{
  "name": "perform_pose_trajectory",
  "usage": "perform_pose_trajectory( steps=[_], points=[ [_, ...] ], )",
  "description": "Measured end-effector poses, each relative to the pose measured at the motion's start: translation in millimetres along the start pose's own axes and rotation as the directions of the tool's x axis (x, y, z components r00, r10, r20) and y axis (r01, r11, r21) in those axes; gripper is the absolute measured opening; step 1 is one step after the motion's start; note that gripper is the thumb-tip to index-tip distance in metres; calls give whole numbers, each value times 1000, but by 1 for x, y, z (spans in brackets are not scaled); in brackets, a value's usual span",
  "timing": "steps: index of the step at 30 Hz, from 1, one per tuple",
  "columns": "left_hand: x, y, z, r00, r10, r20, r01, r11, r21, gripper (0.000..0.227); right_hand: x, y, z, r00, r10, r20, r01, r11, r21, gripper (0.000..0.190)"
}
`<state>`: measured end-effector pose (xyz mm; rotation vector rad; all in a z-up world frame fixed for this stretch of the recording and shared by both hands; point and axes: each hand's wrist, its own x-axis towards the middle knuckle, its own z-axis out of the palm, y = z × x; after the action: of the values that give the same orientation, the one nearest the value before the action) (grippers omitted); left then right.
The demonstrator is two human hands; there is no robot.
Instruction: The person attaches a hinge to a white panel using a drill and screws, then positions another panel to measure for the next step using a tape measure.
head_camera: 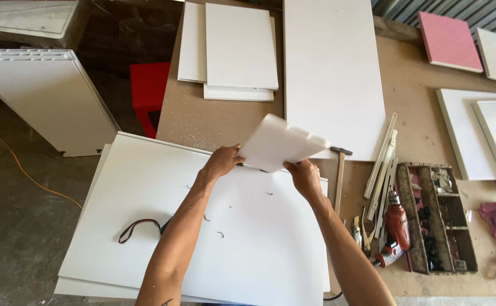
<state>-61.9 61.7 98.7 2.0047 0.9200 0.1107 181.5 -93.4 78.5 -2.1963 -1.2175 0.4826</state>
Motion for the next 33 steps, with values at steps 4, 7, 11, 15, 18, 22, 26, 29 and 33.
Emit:
perform_pose_trajectory(
  steps=[4, 7, 11, 15, 18, 22, 26, 29, 33],
  points=[
    [3, -17, 10, 999, 13, -40, -16, 998, -57, 46, 6, -1, 4, 995, -97, 26, 97, 995, 9, 27],
    [10, -21, 13, 999, 51, 7, -52, 997, 66, 46, 7, 1, -8, 992, -118, 48, 119, 993, -17, 29],
    [12, -24, 19, 997, 51, 56, -59, 986, 155, 41, 0, 19, -12, 996, -87, -20, 87, 996, -1, 25],
    [13, -33, 22, 997, 66, 45, -74, 976, 205, 39, -1, 15, 1, 993, -117, 2, 117, 992, -41, 29],
    [11, -42, 16, 996, 87, 25, -91, 969, 230, 38, 1, 12, 20, 982, -185, -32, 183, 981, -64, 32],
    [11, -50, 17, 990, 139, -41, -130, 978, 162, 35, 4, 12, 22, 972, -232, -44, 230, 973, -32, 36],
    [12, -56, 27, 984, 158, -77, -141, 972, 189, 37, 6, 6, 21, 962, -267, -65, 263, 963, -60, 38],
    [13, -55, 29, 986, 152, -70, -134, 968, 213, 44, 6, 6, 21, 957, -285, -59, 283, 958, -40, 39],
    [14, -54, 27, 986, 159, -56, -140, 957, 255, 42, 3, 11, 27, 946, -287, -152, 281, 958, -60, 36]
  ],
)
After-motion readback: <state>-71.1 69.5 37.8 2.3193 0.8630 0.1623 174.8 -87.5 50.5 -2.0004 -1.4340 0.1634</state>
